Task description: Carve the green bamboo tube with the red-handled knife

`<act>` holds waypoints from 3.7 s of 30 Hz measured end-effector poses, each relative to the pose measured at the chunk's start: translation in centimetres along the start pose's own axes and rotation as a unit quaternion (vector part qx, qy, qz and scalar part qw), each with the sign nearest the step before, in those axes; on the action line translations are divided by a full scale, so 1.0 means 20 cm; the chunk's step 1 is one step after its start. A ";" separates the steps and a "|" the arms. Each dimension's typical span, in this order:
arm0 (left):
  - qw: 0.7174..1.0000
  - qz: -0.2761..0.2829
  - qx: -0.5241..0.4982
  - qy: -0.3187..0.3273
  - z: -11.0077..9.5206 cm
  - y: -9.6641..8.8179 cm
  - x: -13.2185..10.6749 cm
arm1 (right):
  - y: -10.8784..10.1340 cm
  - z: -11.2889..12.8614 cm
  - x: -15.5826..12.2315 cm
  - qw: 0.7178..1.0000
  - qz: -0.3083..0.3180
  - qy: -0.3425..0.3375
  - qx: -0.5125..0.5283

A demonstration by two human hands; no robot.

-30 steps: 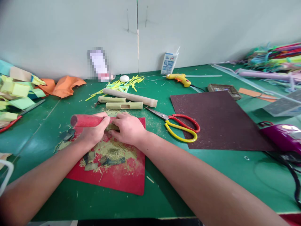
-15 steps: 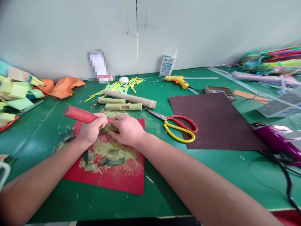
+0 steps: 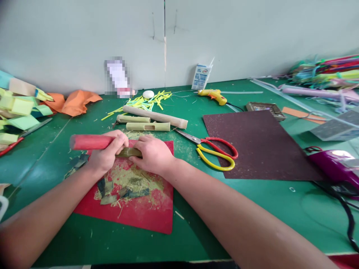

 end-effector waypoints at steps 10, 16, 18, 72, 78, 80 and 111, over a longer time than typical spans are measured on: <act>0.998 0.028 0.040 0.043 0.01 -0.04 0.00 | -0.02 0.01 0.01 1.000 0.016 0.015 -0.009; 0.999 -0.002 0.033 0.024 0.03 -0.02 0.00 | -0.01 0.01 0.00 1.000 0.007 0.011 -0.008; 0.999 -0.006 0.024 0.023 0.04 -0.02 -0.01 | -0.01 0.01 0.00 1.000 0.009 0.013 -0.010; 0.995 -0.063 -0.022 -0.075 0.03 0.04 0.03 | 0.02 0.00 0.01 0.999 -0.026 0.029 -0.012; 0.995 -0.075 -0.008 -0.060 0.03 0.05 0.05 | 0.01 0.01 0.01 0.999 -0.023 0.035 -0.012; 0.996 -0.071 0.019 -0.058 0.04 0.05 0.05 | 0.02 0.01 0.01 0.999 -0.021 0.031 -0.016; 0.994 -0.076 0.068 -0.045 0.03 0.05 0.05 | 0.01 0.00 0.01 0.999 -0.031 0.014 -0.018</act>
Point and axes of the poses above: each hand's wrist, its own x-axis towards the middle knuckle, its own y-axis out of the palm, z = x × y, the point moved 2 cm from there along x, towards the middle knuckle, and after that the axes turned 15 degrees about -y, right-handed, at the moved point
